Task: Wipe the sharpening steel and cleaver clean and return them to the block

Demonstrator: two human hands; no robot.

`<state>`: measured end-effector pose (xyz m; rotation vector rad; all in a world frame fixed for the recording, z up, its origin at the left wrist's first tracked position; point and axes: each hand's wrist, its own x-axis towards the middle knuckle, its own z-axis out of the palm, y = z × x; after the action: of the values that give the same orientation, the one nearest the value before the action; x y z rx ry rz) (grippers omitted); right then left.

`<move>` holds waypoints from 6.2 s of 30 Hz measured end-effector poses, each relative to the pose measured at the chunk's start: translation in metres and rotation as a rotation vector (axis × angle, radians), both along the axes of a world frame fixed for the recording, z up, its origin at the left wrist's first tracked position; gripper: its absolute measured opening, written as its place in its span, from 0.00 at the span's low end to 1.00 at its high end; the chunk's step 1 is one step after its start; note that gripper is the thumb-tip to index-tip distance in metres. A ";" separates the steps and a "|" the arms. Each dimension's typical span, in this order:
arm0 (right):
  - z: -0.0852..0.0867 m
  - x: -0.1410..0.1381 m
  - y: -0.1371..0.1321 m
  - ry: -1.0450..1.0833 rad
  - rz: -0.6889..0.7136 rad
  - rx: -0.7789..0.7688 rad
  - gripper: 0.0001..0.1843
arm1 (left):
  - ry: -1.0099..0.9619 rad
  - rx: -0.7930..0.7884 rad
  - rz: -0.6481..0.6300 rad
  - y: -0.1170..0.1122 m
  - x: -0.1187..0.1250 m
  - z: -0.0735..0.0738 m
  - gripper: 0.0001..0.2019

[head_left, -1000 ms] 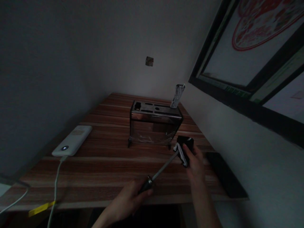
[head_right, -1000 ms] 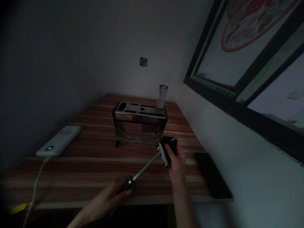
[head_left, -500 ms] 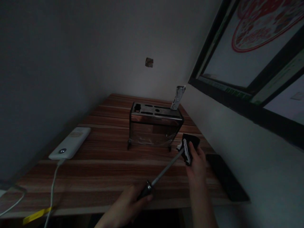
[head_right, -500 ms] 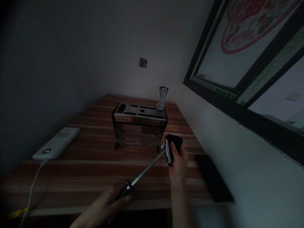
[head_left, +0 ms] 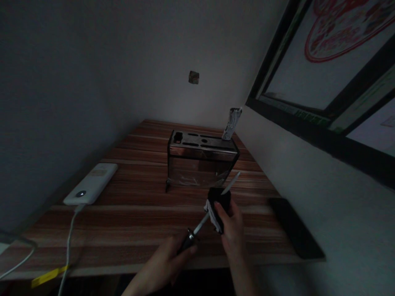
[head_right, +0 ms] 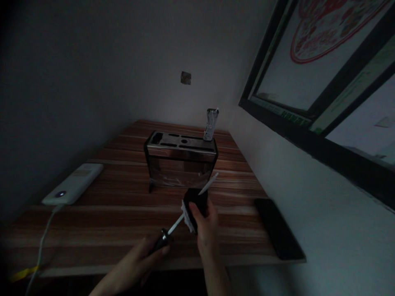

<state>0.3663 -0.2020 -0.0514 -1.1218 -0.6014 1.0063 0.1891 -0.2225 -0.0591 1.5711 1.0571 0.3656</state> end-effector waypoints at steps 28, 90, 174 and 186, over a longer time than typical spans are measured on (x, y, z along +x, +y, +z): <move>-0.027 -0.034 -0.036 -0.162 0.095 -0.046 0.25 | -0.095 -0.004 -0.029 0.002 0.001 -0.001 0.19; 0.020 0.026 0.014 0.021 -0.059 0.107 0.18 | -0.028 0.010 -0.067 0.002 0.000 0.001 0.16; 0.043 0.070 0.035 0.045 -0.242 0.209 0.16 | 0.023 0.073 -0.092 0.002 0.000 0.004 0.14; 0.028 0.037 0.019 0.064 -0.148 0.161 0.16 | 0.009 0.009 -0.095 0.002 -0.002 -0.003 0.16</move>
<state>0.4037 -0.1826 -0.0238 -0.9733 -0.5307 0.8481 0.1873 -0.2203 -0.0618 1.6264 0.9848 0.2994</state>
